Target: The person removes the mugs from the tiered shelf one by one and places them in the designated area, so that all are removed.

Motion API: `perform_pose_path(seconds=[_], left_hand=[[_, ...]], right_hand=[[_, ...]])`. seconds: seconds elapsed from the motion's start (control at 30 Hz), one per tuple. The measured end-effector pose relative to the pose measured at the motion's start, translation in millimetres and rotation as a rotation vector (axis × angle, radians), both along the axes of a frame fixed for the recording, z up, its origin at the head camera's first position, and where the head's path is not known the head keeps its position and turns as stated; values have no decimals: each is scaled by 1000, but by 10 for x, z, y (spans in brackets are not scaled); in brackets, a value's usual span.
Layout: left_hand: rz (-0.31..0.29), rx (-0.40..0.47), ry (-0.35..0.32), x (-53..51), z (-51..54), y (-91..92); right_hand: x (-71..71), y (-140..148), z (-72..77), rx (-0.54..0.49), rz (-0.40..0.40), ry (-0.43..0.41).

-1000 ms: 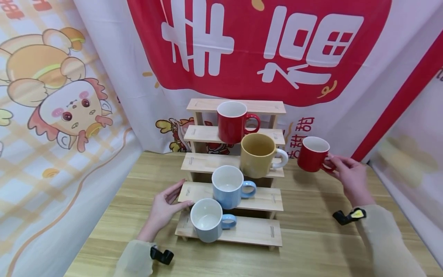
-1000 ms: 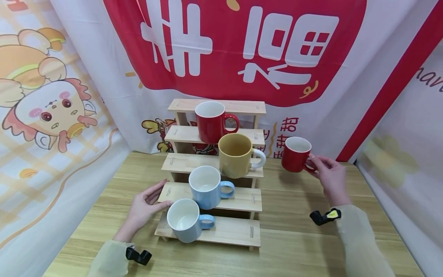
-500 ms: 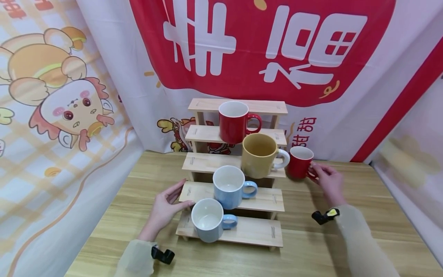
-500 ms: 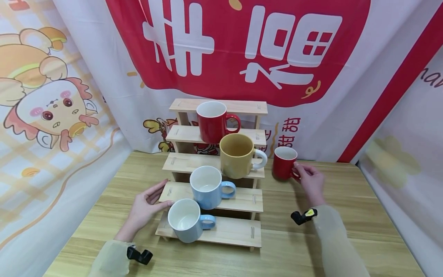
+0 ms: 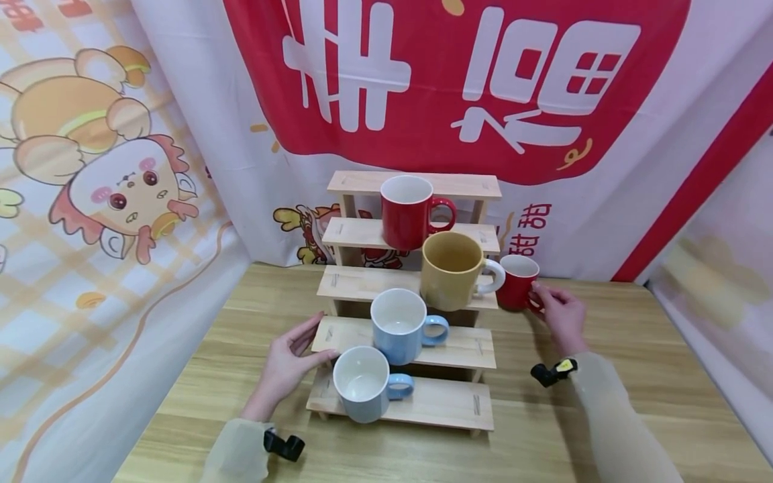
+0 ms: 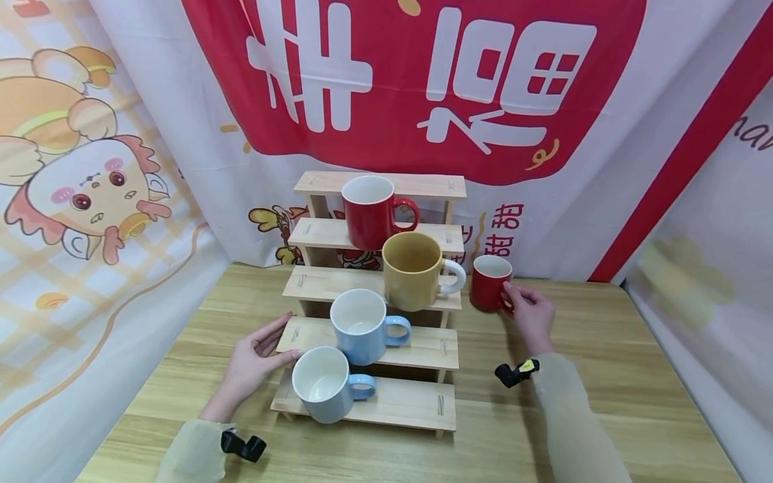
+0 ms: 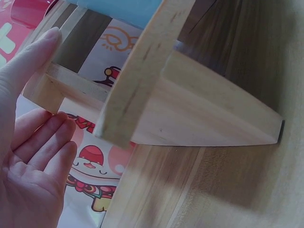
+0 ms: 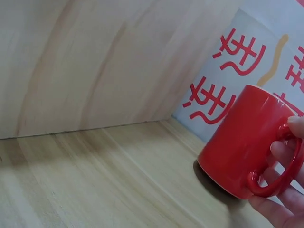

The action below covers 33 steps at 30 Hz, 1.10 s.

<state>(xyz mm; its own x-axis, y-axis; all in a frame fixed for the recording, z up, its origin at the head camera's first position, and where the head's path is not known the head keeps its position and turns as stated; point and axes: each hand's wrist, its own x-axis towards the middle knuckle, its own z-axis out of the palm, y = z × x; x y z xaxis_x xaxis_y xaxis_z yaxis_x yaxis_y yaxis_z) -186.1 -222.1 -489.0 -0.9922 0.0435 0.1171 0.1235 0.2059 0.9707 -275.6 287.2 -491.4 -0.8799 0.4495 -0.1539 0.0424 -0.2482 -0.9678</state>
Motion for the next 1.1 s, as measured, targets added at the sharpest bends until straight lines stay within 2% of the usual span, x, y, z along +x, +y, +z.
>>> perform_pose_path(seconds=[0.13, 0.33, 0.53, 0.73, 0.93, 1.0, 1.1], left_hand=[[4, -1, -3, -3, 4, -2], [8, -11, 0, 0, 7, -6], [8, -15, -5, 2, 15, -1], [8, -11, -14, 5, 13, -5], [11, -10, -18, 2, 8, -12], [8, -6, -18, 2, 7, -10], [4, 1, -12, 8, 14, -2]], right_hand=[[26, -28, 0, 35, 12, -30], [94, -69, -47, 55, 58, -33], [169, -142, -62, 99, 60, -74], [191, -186, -90, 100, 52, -104], [194, -207, -117, 84, 79, -90], [206, -191, -100, 105, 103, -101], [221, -132, -48, 207, 129, -113]])
